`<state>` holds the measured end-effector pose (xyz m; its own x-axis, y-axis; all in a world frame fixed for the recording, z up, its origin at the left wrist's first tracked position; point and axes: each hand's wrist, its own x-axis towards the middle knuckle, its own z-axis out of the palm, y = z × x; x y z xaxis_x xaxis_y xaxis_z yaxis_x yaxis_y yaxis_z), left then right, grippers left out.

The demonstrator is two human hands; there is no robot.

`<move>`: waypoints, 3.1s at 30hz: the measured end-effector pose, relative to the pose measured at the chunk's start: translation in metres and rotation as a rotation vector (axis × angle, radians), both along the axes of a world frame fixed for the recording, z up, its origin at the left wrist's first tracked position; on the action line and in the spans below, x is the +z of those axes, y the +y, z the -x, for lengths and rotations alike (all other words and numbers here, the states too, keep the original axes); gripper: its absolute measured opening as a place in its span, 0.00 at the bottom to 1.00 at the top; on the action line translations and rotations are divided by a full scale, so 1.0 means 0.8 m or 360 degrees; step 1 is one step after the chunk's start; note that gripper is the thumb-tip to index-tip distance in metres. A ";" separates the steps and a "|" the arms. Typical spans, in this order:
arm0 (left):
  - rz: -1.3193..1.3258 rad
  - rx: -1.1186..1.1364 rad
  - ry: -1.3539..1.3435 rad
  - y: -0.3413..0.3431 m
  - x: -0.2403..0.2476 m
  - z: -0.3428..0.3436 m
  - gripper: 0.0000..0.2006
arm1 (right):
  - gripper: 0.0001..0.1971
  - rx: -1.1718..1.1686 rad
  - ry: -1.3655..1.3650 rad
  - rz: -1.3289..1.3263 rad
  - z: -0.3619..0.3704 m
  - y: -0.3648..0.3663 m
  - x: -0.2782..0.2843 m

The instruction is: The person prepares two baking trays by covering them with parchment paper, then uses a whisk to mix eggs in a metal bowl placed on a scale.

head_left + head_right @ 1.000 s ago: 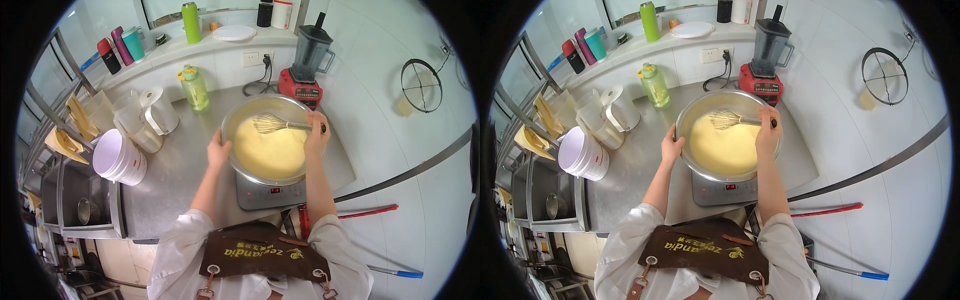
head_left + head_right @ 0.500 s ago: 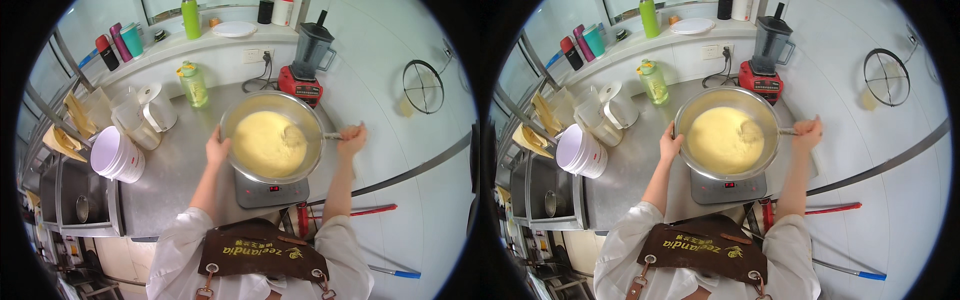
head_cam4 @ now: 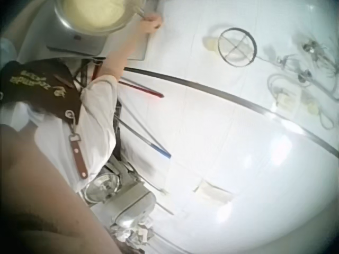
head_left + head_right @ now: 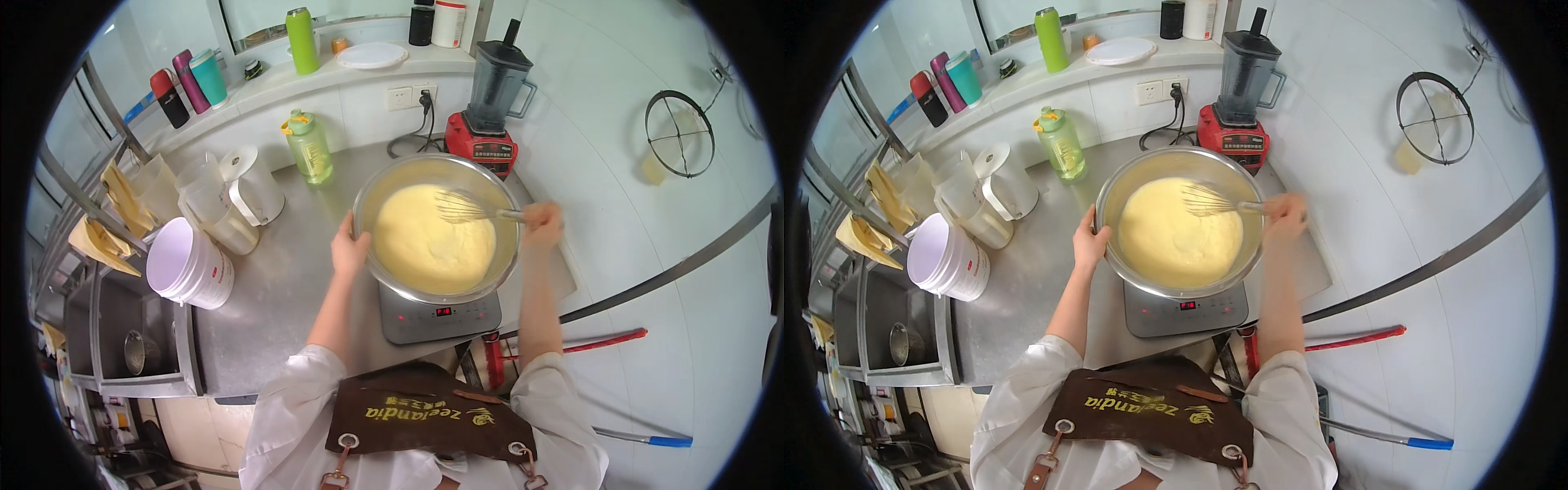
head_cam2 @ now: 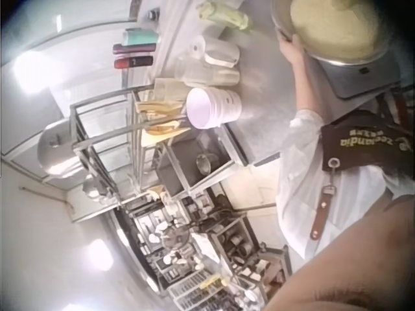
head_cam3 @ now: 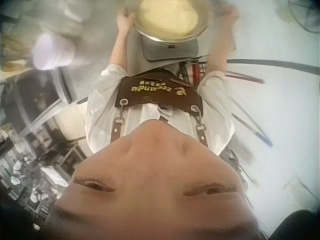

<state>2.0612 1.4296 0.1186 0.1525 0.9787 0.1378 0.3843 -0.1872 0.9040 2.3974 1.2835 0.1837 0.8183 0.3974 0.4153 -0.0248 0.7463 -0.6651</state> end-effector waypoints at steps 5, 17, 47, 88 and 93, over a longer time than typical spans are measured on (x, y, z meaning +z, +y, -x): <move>0.0151 0.0027 0.0029 -0.006 0.018 0.011 0.34 | 0.23 0.0631 0.0271 0.0131 0.038 -0.018 0.006; 0.0151 0.0022 -0.0008 0.002 0.001 0.014 0.34 | 0.23 0.0770 0.0156 0.0067 0.046 -0.012 0.008; 0.0105 0.0047 -0.0007 -0.006 0.008 0.016 0.34 | 0.20 0.0808 -0.0105 0.0104 -0.032 -0.043 0.076; 0.0064 0.0024 -0.0076 0.009 -0.015 0.011 0.33 | 0.21 -0.0213 -0.0324 0.0894 0.023 -0.099 -0.056; 0.0156 0.0029 -0.0136 -0.002 0.005 0.007 0.34 | 0.27 -0.0182 -0.0415 0.1329 0.033 -0.133 -0.119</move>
<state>2.0555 1.4284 0.1222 0.1262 0.9906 0.0532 0.3075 -0.0900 0.9473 2.3711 1.1771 0.0885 0.7913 0.5761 0.2049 0.2492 0.0022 -0.9685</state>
